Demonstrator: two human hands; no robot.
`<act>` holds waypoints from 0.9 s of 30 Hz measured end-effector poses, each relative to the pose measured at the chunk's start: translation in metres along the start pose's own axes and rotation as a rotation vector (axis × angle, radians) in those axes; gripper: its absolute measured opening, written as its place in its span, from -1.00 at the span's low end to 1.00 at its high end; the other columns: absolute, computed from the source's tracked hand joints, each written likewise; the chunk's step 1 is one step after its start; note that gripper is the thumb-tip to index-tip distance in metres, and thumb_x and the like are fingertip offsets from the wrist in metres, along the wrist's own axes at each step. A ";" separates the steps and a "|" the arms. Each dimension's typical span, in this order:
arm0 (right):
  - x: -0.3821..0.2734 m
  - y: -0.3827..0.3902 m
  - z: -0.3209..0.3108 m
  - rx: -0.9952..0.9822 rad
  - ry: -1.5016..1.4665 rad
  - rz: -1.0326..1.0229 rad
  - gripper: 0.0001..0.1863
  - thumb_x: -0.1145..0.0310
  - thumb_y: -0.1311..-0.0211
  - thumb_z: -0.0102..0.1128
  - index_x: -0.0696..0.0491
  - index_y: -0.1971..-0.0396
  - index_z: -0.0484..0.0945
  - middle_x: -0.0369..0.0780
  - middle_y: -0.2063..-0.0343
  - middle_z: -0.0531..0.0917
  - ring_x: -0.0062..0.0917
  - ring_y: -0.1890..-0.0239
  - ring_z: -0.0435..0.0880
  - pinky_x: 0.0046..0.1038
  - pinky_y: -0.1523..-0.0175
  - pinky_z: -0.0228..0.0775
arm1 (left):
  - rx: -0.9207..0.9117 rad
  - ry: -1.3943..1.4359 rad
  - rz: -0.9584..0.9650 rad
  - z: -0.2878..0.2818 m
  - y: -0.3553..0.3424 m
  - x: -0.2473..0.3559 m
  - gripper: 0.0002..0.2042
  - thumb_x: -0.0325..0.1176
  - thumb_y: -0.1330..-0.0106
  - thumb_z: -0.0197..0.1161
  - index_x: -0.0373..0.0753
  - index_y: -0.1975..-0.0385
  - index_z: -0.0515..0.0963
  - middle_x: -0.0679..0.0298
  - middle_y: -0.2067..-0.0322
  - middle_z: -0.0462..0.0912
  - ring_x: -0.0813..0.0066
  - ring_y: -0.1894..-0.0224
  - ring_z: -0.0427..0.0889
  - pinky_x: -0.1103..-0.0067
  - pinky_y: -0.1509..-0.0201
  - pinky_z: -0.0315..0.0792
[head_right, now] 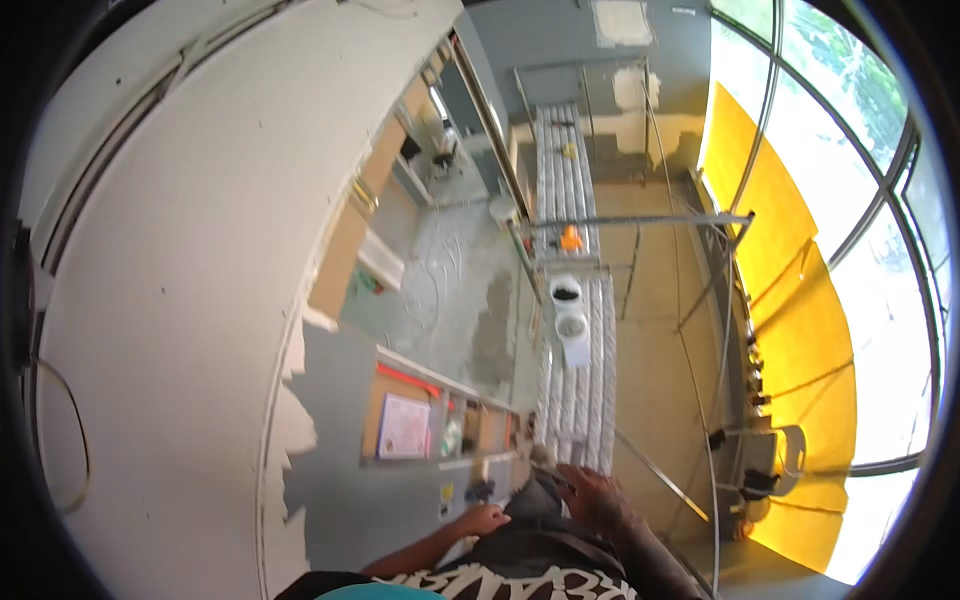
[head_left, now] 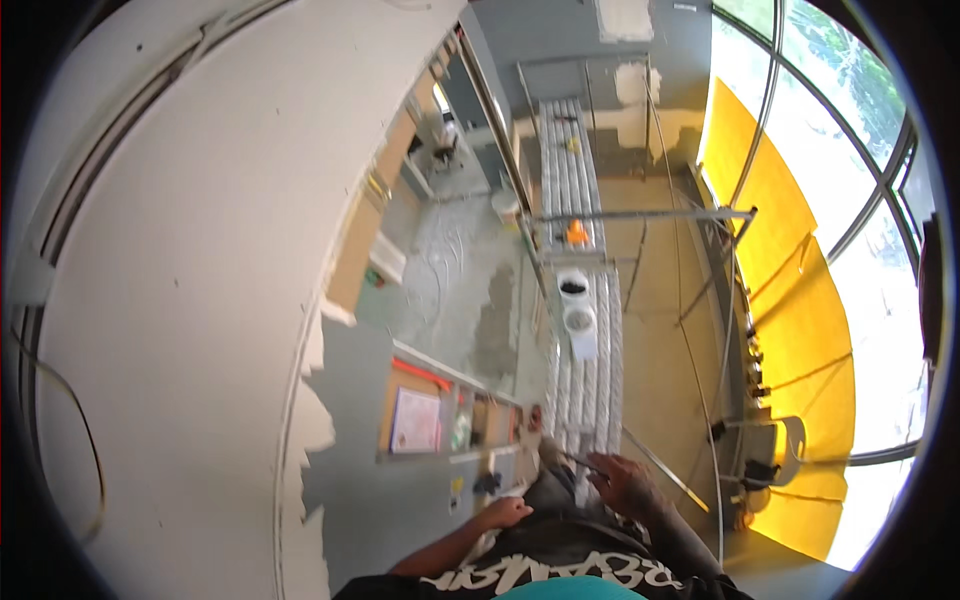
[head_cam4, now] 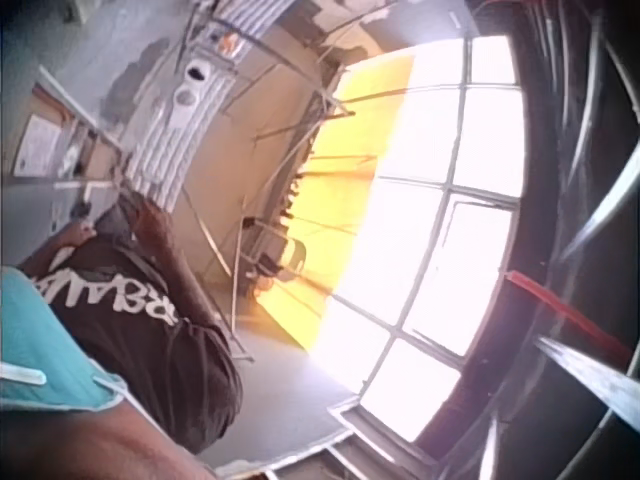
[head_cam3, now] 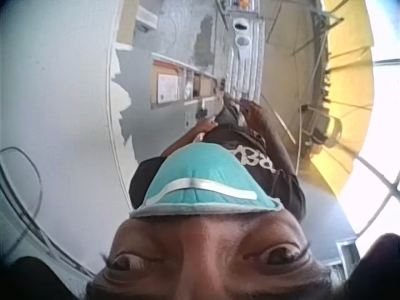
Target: The person measures a section of the ceiling with a tape measure, marks it using a utility knife and a square, and then cuts along the marked line to remove a piece of drywall.
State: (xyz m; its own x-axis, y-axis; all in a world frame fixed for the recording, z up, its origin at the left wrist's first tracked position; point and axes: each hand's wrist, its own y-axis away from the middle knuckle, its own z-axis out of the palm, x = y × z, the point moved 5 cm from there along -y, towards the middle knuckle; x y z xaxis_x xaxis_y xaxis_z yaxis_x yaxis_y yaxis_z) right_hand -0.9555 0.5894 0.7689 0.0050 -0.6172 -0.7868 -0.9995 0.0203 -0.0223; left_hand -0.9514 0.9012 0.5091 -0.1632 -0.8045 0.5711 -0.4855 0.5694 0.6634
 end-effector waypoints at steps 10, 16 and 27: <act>-0.011 -0.149 0.019 -0.103 0.031 0.044 -0.57 0.12 -0.31 0.18 -0.09 -0.14 0.54 -0.10 0.27 0.71 -0.09 0.26 0.74 -0.03 0.18 0.60 | 0.466 0.199 -0.131 -0.194 -0.075 -0.076 -0.58 0.05 -0.32 0.26 -0.27 0.27 0.64 0.00 0.34 0.73 0.06 0.24 0.74 0.29 0.14 0.54; 0.019 -0.184 0.035 -0.126 0.134 0.027 -0.63 0.16 -0.30 0.22 -0.03 -0.04 0.56 -0.12 0.30 0.72 -0.10 0.32 0.74 -0.06 0.21 0.62 | 0.428 0.396 -0.307 -0.196 -0.092 -0.082 -0.58 0.04 -0.30 0.29 -0.28 0.31 0.62 0.08 0.39 0.72 0.17 0.30 0.73 0.32 0.17 0.53; 0.026 -0.265 0.059 -0.639 0.316 -0.181 -0.56 0.15 -0.36 0.22 -0.08 -0.19 0.52 -0.09 0.10 0.71 -0.15 0.11 0.74 -0.13 0.12 0.63 | 0.546 0.848 -0.282 -0.146 -0.164 -0.022 -0.60 0.01 -0.28 0.32 -0.30 0.39 0.62 0.10 0.53 0.64 0.17 0.41 0.67 0.29 0.25 0.49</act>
State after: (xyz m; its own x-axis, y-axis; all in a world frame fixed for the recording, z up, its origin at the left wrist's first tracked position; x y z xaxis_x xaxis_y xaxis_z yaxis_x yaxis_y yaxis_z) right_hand -0.6891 0.6145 0.7177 0.2592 -0.7665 -0.5876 -0.8065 -0.5065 0.3049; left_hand -0.7430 0.8502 0.4581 0.5699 -0.3936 0.7213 -0.7683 0.0560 0.6376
